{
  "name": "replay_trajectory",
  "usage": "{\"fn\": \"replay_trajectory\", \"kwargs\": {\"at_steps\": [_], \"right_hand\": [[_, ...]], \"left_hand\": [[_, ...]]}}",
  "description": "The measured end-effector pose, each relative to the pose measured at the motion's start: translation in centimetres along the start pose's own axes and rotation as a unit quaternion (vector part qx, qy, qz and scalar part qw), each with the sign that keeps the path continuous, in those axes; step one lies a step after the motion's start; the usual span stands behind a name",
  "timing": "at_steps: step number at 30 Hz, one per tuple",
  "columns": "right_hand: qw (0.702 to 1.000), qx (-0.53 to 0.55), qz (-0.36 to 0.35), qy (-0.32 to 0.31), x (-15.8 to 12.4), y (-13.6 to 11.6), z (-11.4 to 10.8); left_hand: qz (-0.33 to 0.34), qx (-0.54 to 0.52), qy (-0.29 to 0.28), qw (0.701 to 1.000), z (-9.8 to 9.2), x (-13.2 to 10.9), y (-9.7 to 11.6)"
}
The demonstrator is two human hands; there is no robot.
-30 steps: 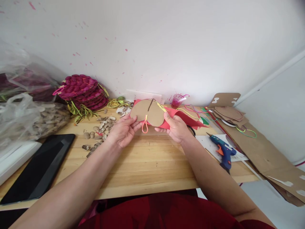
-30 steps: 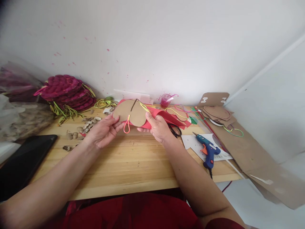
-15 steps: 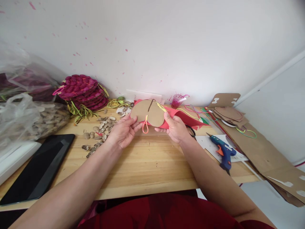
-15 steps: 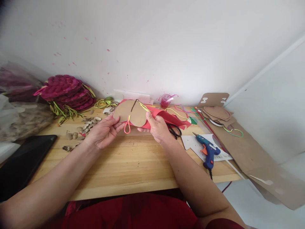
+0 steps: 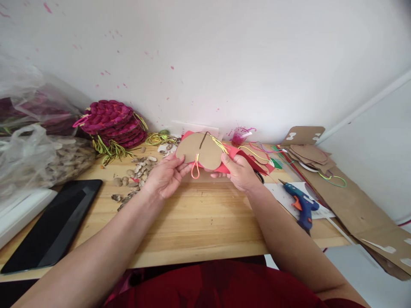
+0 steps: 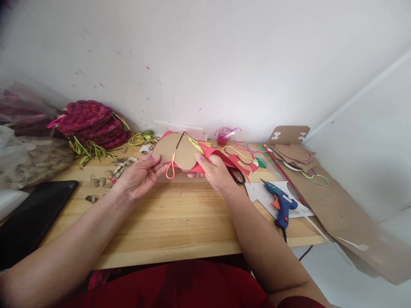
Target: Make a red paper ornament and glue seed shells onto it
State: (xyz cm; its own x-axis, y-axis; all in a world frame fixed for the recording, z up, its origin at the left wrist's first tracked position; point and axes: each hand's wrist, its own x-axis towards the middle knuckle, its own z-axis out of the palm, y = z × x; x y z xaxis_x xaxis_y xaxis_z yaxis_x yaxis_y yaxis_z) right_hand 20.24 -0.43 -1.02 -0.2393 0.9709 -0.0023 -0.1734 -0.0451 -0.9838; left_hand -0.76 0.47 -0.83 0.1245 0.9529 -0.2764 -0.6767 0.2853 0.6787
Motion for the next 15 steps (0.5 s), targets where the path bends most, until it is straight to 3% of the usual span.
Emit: {"fn": "replay_trajectory", "kwargs": {"at_steps": [15], "right_hand": [[0.998, -0.018, -0.001, 0.055, 0.05, 0.14, 0.20]], "left_hand": [[0.003, 0.007, 0.006, 1.000, 0.13, -0.14, 0.08]]}}
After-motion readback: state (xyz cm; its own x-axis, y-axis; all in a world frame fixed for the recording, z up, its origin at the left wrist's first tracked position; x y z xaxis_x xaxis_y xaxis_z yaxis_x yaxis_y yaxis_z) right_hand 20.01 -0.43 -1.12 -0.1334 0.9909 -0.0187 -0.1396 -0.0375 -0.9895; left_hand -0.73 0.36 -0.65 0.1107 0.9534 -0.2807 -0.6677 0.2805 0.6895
